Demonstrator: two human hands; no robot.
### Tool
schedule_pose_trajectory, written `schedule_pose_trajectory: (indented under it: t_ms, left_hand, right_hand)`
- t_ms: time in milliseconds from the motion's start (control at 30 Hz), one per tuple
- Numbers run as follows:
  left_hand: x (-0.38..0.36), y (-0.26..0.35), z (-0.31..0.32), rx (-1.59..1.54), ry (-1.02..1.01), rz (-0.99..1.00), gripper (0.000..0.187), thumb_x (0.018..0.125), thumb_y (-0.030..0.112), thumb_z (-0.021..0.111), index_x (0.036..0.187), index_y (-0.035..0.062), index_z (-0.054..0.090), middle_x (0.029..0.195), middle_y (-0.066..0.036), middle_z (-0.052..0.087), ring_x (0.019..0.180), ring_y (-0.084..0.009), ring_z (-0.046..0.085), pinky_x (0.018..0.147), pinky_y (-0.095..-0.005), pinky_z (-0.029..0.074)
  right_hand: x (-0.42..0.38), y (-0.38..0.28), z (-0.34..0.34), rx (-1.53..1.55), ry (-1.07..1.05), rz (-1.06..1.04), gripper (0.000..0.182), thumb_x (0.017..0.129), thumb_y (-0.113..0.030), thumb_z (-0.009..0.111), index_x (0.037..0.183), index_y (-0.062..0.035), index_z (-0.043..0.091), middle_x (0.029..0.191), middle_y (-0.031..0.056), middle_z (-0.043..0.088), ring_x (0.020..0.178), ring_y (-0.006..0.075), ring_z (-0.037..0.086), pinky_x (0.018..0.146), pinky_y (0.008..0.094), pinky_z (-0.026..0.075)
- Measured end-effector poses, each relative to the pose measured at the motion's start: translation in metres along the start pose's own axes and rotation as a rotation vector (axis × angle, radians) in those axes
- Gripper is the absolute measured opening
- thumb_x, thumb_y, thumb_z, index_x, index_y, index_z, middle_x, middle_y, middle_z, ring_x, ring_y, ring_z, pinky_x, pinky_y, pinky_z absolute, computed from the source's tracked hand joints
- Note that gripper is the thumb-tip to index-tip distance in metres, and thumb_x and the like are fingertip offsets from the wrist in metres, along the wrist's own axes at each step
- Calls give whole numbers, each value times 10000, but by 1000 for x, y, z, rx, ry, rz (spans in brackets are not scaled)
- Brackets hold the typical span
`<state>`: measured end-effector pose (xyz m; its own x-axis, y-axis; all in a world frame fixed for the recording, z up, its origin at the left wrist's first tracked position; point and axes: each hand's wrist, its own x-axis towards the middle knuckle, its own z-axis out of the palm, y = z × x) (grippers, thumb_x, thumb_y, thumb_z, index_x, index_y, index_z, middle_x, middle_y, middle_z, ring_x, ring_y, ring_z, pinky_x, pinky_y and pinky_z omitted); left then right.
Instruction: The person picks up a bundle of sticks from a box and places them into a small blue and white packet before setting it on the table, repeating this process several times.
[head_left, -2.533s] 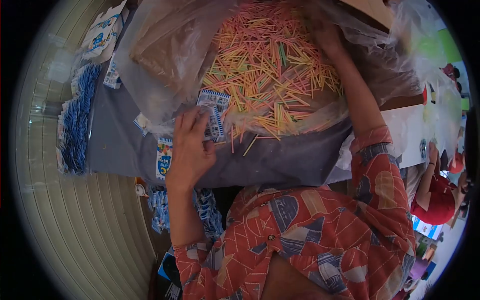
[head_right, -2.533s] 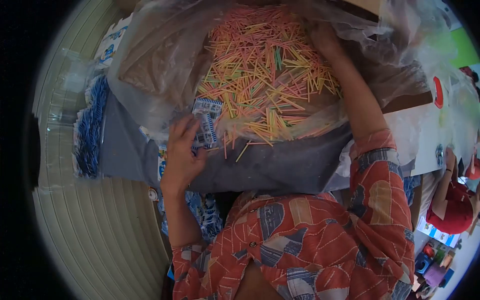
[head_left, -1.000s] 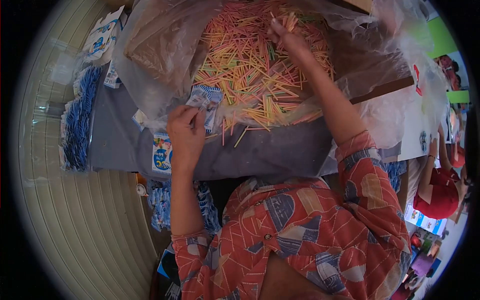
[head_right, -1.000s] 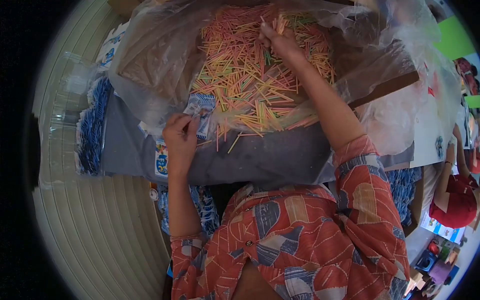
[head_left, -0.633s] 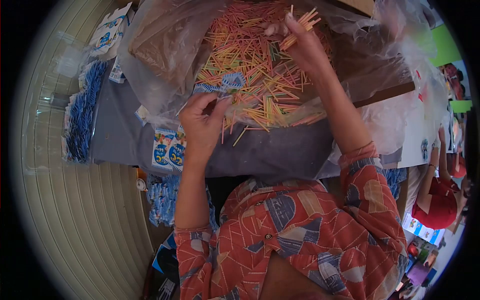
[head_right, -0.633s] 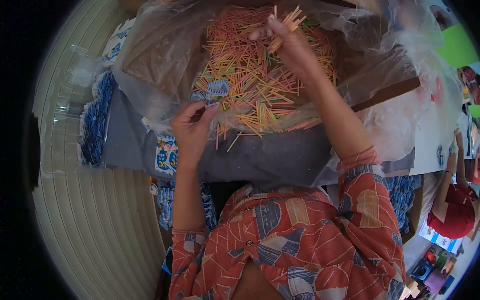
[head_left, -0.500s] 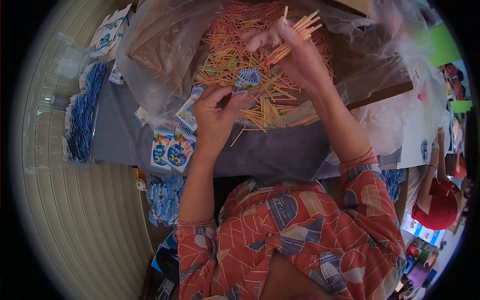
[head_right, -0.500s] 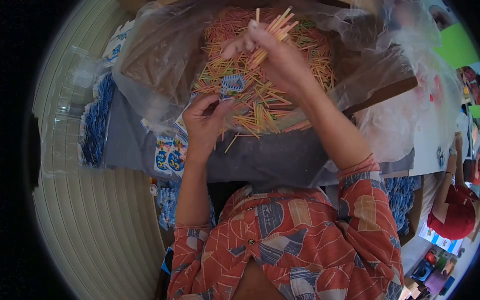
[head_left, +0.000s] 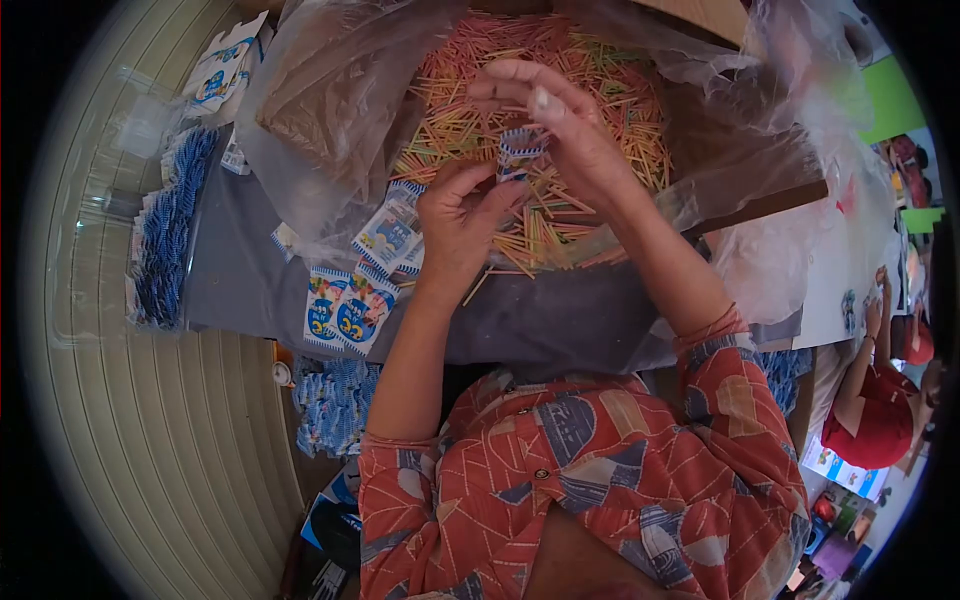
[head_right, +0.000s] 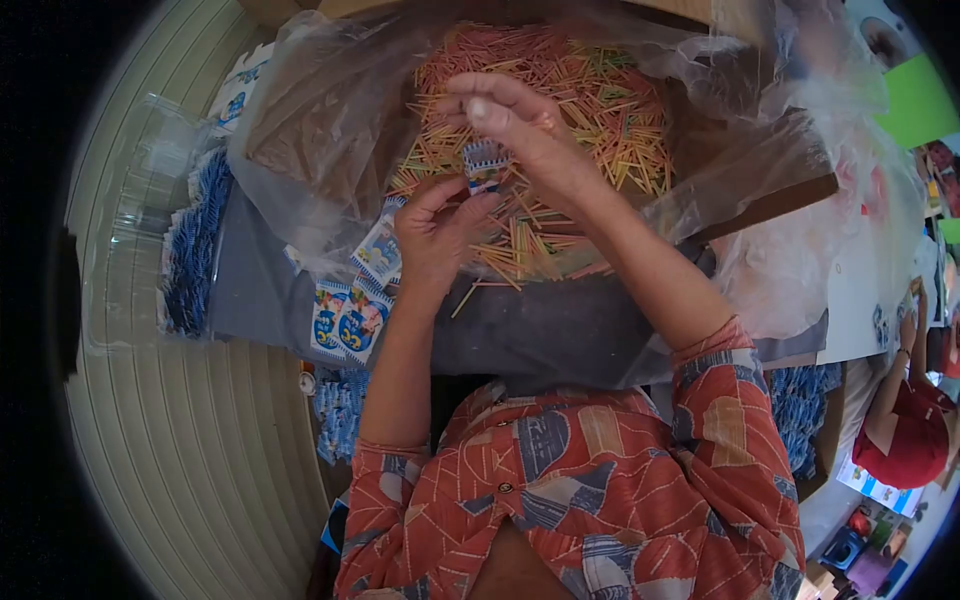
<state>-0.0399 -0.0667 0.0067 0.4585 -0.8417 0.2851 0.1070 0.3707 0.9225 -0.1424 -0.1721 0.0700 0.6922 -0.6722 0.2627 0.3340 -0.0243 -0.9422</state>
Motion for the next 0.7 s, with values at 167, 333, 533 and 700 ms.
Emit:
schedule_pose_trajectory:
  t_ms: [167,333,533,700]
  left_hand:
    - [11,-2,-1,180,-58,6,233,777,-62,732,997,-55,656,923,-66,605,783,-117,610,693,-238,531]
    - [-6,-4,-15,105,-85,110,227,799,-70,708,1018,-57,650,966,-71,614,832,-129,619,738,-247,531]
    - [-26,1,-23,22,-80,58,225,838,-67,674,1060,-63,637,998,-72,612,887,-126,620,776,-243,520]
    - [-24,11,-22,53,-97,30,240,845,-59,674,1080,-69,631,1004,-71,609,896,-117,615,781,-240,520]
  right_hand:
    - [11,14,-12,-234,-375,97,575,977,-512,442,1223,-18,602,1186,121,636,1147,234,576,975,371,445]
    - [4,5,-5,-618,-399,-57,625,991,-544,358,1306,-41,554,1317,132,559,1249,277,498,1047,414,376]
    - [-9,-2,7,-607,-490,-28,682,980,-594,303,1437,-103,425,1474,105,416,1391,287,338,1125,430,284]
    - [-11,-3,5,-512,-465,-64,715,957,-603,362,1470,-106,371,1503,90,375,1397,270,325,1121,463,282]
